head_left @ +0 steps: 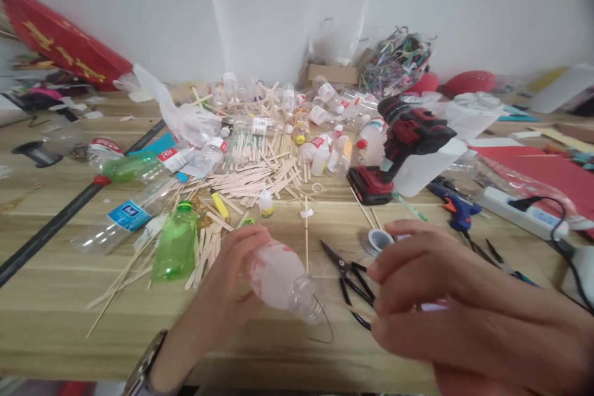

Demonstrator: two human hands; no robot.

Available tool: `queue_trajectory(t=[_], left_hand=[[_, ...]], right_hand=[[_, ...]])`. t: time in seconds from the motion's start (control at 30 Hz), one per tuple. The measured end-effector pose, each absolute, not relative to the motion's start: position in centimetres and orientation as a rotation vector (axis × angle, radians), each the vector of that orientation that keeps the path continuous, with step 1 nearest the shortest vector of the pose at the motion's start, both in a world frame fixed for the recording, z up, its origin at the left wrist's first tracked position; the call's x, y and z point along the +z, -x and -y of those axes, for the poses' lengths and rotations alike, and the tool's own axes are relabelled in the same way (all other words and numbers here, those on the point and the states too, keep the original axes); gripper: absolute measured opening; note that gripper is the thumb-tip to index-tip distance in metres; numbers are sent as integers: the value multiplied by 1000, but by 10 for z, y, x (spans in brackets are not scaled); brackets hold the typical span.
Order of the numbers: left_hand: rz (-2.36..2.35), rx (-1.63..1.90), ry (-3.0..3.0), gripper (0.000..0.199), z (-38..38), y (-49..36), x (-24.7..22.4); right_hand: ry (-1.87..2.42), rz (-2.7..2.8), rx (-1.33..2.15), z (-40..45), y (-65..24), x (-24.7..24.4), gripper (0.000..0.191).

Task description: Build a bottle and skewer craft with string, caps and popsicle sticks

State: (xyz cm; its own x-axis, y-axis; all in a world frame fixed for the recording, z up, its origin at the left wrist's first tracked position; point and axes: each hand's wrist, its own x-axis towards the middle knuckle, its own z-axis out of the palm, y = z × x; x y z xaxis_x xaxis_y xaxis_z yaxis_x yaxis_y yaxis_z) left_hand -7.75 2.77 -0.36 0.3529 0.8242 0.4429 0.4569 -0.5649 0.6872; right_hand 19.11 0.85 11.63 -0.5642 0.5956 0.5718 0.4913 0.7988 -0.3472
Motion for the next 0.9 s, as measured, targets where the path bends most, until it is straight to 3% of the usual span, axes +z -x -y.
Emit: queue_trajectory(t=[0.13, 0.43, 0.63, 0.77, 0.9], left_hand=[[-1151, 1033, -2151, 70, -29, 75, -7], [-1293, 896, -1871, 57, -32, 70, 10], [-1151, 1088, -1307, 52, -50, 56, 26], [-1171, 1128, -1267, 40, -56, 44, 35], [-1225, 1126, -1146, 45, -55, 36, 30]], right_hand=[[749, 2298, 205, -6, -193, 114, 16], [887, 2132, 450, -34, -197, 91, 23], [1145, 1736, 753, -60, -209, 68, 35], [1105, 1417, 1048, -70, -207, 63, 29], [1031, 1188, 1175, -74, -198, 60, 26]])
